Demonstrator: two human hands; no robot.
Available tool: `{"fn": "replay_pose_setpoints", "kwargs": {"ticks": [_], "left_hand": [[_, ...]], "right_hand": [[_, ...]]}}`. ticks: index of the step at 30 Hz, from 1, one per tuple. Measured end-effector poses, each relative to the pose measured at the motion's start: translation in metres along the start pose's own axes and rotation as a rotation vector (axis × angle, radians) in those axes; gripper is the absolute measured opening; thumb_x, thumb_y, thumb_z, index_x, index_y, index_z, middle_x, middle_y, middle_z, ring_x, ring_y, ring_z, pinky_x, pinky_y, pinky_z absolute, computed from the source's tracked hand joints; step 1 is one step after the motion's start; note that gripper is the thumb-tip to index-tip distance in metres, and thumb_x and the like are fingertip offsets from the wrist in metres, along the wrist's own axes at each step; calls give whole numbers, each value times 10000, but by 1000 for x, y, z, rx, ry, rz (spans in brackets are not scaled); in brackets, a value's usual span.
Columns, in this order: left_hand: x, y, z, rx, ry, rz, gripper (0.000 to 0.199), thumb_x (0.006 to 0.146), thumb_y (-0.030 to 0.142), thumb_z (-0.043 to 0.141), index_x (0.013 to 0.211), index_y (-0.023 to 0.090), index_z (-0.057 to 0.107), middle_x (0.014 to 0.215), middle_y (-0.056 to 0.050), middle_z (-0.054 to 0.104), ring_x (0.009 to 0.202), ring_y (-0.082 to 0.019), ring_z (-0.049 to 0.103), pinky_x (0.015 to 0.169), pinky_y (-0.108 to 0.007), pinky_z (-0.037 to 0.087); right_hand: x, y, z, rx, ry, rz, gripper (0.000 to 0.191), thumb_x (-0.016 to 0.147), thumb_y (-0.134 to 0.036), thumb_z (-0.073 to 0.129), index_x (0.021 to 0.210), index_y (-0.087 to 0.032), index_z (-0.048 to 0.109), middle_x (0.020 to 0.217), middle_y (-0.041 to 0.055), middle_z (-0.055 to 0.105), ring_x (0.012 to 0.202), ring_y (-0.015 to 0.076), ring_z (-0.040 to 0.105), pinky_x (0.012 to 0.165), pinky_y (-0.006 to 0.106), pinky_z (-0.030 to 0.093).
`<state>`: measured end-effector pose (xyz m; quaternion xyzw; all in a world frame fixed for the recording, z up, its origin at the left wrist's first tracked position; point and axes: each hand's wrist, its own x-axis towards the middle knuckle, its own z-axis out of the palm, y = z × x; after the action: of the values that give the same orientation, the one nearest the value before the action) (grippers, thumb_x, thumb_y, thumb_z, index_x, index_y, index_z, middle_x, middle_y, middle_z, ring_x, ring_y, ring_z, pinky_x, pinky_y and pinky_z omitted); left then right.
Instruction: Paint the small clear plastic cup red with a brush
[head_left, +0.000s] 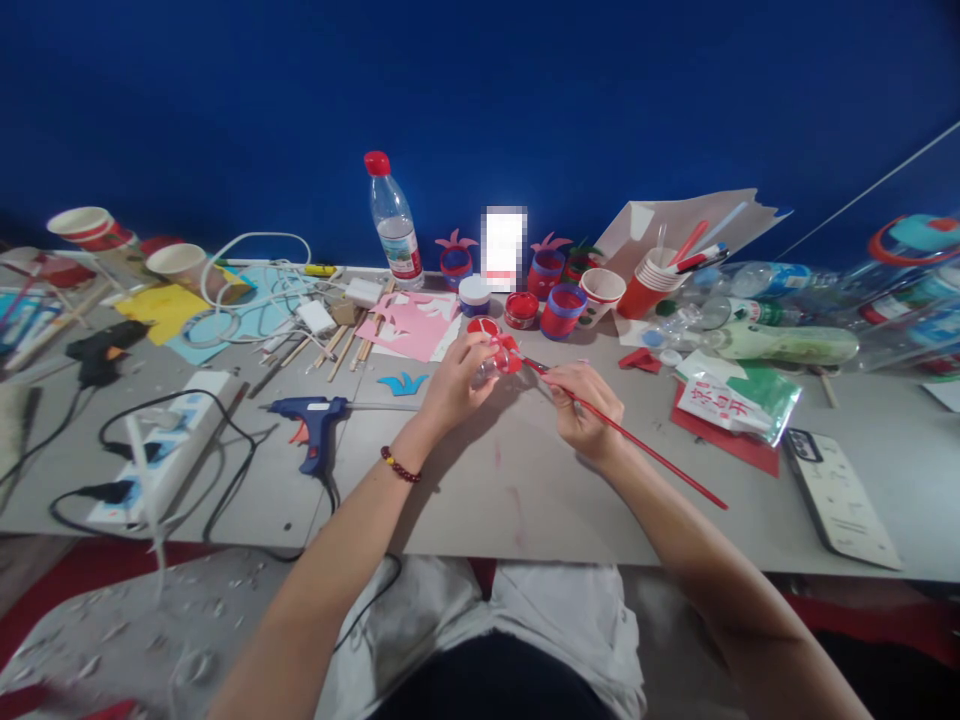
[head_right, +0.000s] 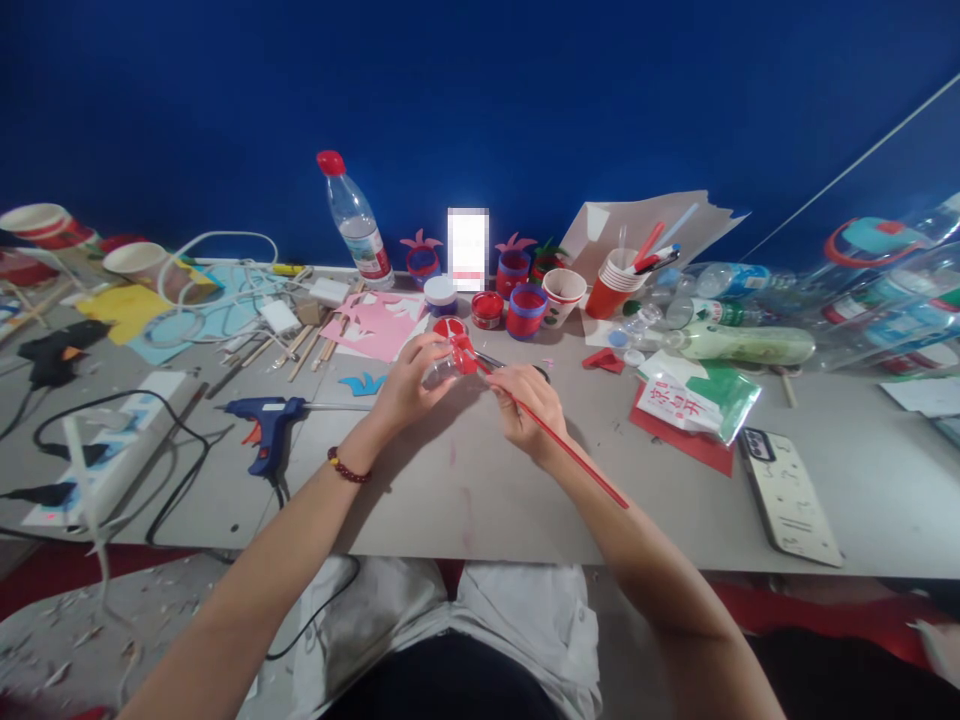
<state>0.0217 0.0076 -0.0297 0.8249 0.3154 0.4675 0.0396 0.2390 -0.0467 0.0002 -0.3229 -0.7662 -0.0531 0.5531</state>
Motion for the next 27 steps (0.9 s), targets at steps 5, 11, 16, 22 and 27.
{"fn": "replay_pose_setpoints", "kwargs": {"ticks": [5,11,16,22,27], "left_hand": [[-1,1,3,-6,31,-74,404,853,215,711,1204,249,515,1218,-98,584,1175,-261,600,968,-470,553],[1,1,-1,-14,67,-137,396,863,245,714,1213,223,530,1218,-110,581,1188,-262,588,994,-469,543],[2,-1,-5,8,124,-192,399,840,250,741,1178,225,529,1189,-101,581,1167,-263,595,996,-485,539],[5,-3,-7,-18,195,-256,422,814,262,765,1158,256,520,1161,-83,587,1129,-266,599,1001,-508,527],[5,-5,-8,11,167,-236,399,841,316,749,1156,244,515,1160,-83,587,1128,-265,595,991,-503,525]], "right_hand": [[-4,1,0,28,-16,24,208,963,-149,540,1081,-255,675,883,47,754,831,206,720,766,365,588],[-4,-2,2,47,-38,5,209,954,-118,552,1080,-244,662,872,54,742,831,205,710,761,373,590],[-7,-2,3,82,-83,-1,198,955,-151,558,1090,-256,657,877,45,750,839,205,710,773,370,599],[-10,0,5,59,-194,5,168,964,-158,544,1063,-251,643,876,46,737,845,200,696,781,361,593],[-7,0,4,39,-175,2,138,972,-173,536,1034,-252,632,875,44,729,824,198,685,757,356,585]]}}
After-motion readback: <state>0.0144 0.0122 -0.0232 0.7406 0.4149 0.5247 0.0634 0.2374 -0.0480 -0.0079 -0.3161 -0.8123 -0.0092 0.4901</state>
